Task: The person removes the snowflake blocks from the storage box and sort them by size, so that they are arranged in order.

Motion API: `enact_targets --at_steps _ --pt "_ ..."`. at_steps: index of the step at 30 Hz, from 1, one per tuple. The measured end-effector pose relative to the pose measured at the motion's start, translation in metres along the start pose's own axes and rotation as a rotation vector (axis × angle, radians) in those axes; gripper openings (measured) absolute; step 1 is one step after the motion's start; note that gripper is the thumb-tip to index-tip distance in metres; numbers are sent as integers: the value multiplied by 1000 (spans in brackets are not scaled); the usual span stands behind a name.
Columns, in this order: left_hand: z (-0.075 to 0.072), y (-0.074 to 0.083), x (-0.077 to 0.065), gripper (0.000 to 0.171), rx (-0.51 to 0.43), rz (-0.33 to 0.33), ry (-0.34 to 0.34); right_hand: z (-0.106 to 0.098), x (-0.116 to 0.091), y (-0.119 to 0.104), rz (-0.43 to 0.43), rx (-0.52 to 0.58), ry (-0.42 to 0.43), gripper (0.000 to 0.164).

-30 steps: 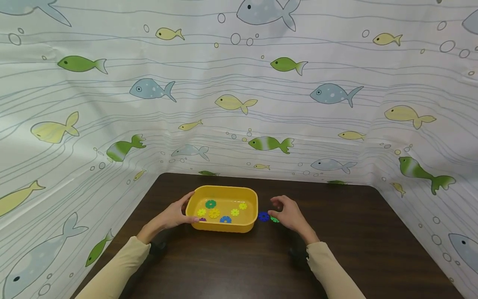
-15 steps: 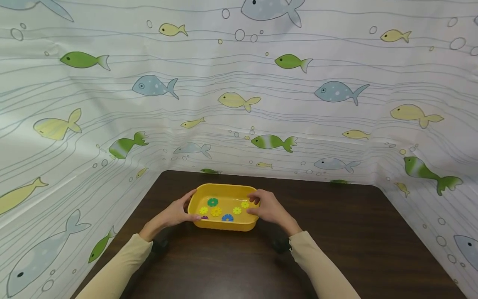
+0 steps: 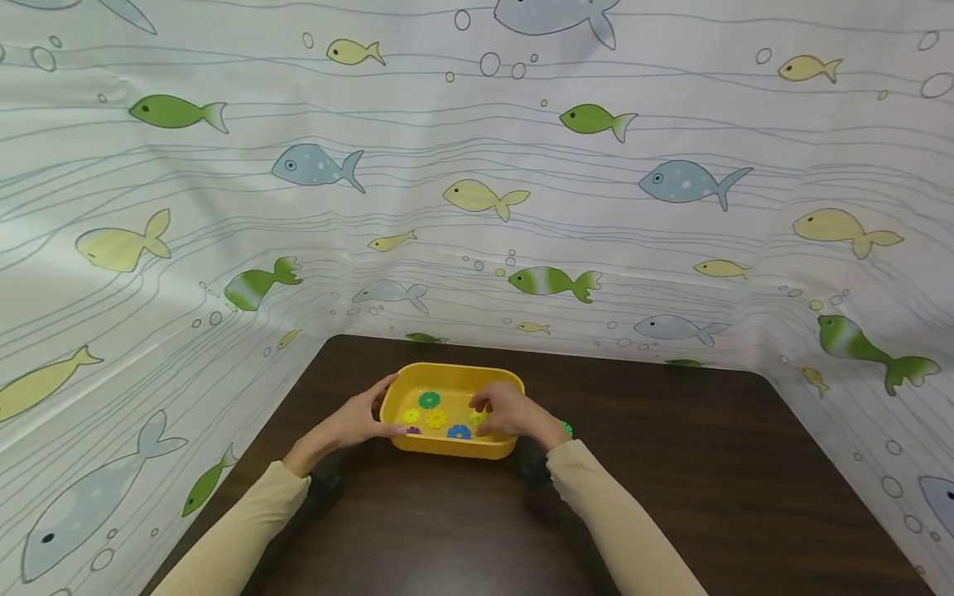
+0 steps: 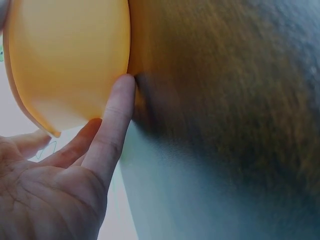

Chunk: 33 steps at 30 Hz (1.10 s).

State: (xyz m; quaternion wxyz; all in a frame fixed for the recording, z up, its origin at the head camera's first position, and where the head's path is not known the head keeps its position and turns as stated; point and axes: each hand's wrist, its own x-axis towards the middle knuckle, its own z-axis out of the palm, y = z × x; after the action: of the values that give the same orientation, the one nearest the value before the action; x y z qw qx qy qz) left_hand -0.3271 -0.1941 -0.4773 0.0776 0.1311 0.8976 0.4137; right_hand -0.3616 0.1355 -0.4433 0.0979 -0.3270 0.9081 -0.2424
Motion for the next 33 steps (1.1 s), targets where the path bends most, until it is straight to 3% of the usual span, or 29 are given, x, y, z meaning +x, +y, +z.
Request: enact_targets --at_steps 9,19,28,33 --pt "2 2 2 114 -16 5 6 13 12 -5 -64 -79 -85 39" --pt "2 0 -1 114 -33 -4 16 22 25 -8 -61 -102 -125 33" --pt "1 -1 -2 116 -27 -11 22 25 30 -8 -79 -89 -137 25" --pt "2 0 -3 115 -36 -24 21 27 31 -8 -44 -47 -151 25"
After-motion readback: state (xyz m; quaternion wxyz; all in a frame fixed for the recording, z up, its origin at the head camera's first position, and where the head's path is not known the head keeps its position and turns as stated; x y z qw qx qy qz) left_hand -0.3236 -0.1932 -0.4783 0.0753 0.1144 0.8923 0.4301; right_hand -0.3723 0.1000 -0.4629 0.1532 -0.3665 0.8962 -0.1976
